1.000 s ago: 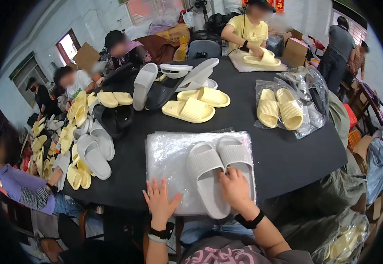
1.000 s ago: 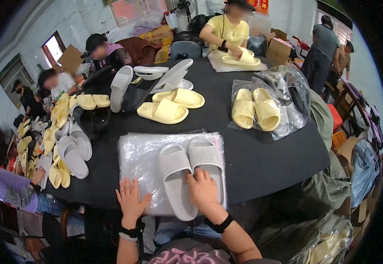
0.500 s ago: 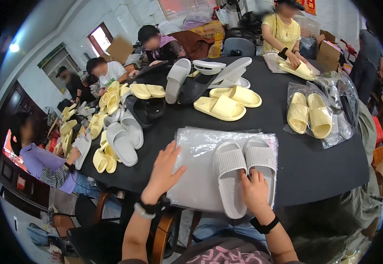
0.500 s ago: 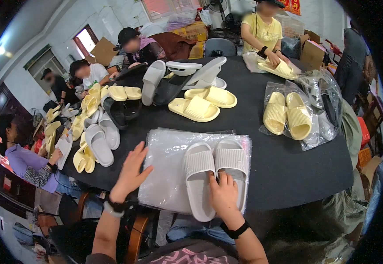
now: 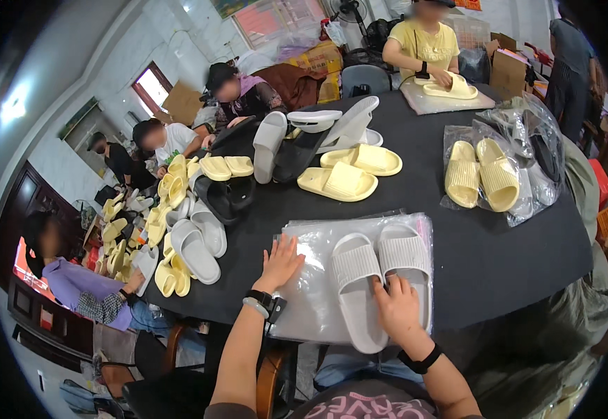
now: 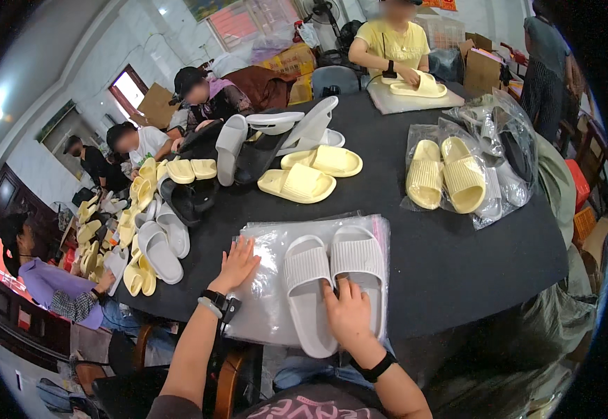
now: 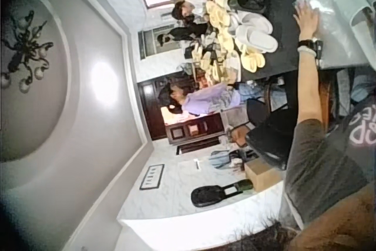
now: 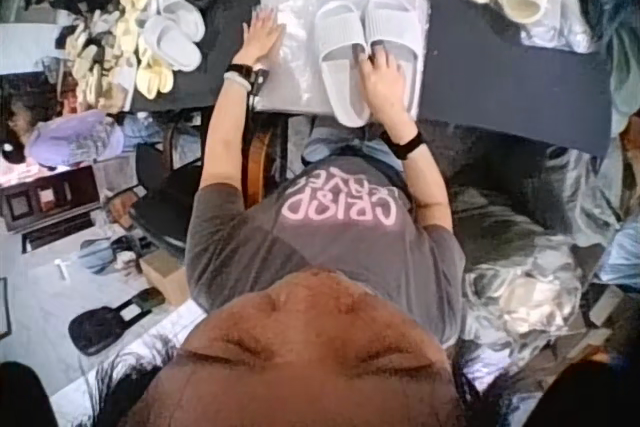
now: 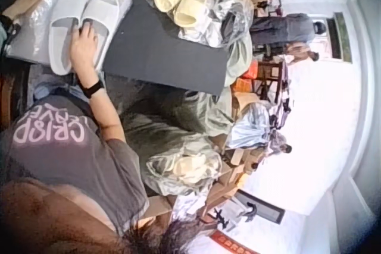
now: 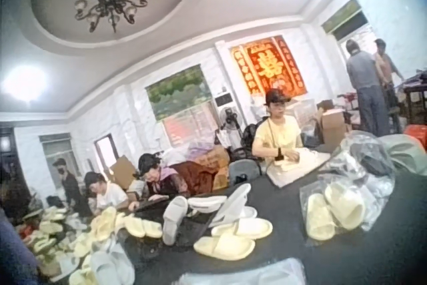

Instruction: The person places pairs of slippers into clear plastic bags at a table. They handle yellow, white, and black slippers, placing them into bags and arranging them on the table. Other people are working at the same table in the background.

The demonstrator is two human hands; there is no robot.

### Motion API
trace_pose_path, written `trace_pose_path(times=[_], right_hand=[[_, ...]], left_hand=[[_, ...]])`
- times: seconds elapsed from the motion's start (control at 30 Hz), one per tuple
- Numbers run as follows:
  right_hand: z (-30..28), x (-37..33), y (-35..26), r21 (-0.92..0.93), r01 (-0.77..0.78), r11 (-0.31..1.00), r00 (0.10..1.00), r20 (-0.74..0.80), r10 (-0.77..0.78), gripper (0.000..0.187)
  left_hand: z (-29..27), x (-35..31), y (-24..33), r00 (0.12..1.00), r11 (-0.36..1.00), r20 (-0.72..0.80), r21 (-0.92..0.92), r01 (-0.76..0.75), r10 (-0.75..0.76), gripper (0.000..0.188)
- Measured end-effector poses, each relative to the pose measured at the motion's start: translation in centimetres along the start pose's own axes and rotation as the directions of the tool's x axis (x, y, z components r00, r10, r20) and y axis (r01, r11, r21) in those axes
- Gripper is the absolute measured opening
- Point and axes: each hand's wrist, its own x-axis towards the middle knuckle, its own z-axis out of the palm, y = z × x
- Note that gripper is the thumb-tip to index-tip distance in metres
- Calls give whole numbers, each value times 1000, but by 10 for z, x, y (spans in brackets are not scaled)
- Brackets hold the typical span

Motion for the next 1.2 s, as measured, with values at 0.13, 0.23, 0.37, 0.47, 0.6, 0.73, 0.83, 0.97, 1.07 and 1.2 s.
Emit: trace_pose_path(times=[0.13, 0.23, 0.37, 0.47, 0.6, 0.73, 0.83, 0.97, 1.07, 1.2], right_hand=[[-18, 4, 6, 201, 43, 979, 999, 22, -48, 46], [-66, -7, 30, 575, -57, 816, 996, 83, 11, 46], [-59, -32, 86, 782, -308, 541, 880, 18, 475, 48], [-33, -32, 116, 932, -353, 80, 833, 275, 480, 57], [-6, -2, 111, 901, -410, 144, 851, 322, 415, 64], [-8, 20, 102, 897, -410, 168, 867, 325, 378, 69], [3, 31, 107, 906, -398, 142, 883, 338, 325, 70], [8, 36, 109, 908, -402, 120, 881, 348, 319, 71], [10, 29, 107, 914, -393, 104, 883, 343, 321, 72], [2, 31, 99, 920, -387, 71, 893, 354, 279, 75]], left_hand=[[-2, 5, -15, 998, 987, -51, -158, -35, 27, 71], [-6, -13, -35, 960, 804, -281, -568, -176, 11, 70], [5, -55, -62, 981, 580, -153, -813, -53, -124, 70], [5, -75, -57, 991, 443, -11, -895, 49, -132, 69], [13, -81, -50, 996, 435, -43, -900, -3, -81, 70], [17, -84, -37, 998, 406, -35, -914, -13, -47, 73], [26, -85, -43, 999, 260, -36, -965, -32, -9, 76], [23, -88, -42, 996, 146, -85, -985, -87, 21, 79], [23, -88, -40, 993, 220, -118, -968, -119, 21, 80], [24, -75, -41, 989, 464, -144, -874, -146, 40, 82]])
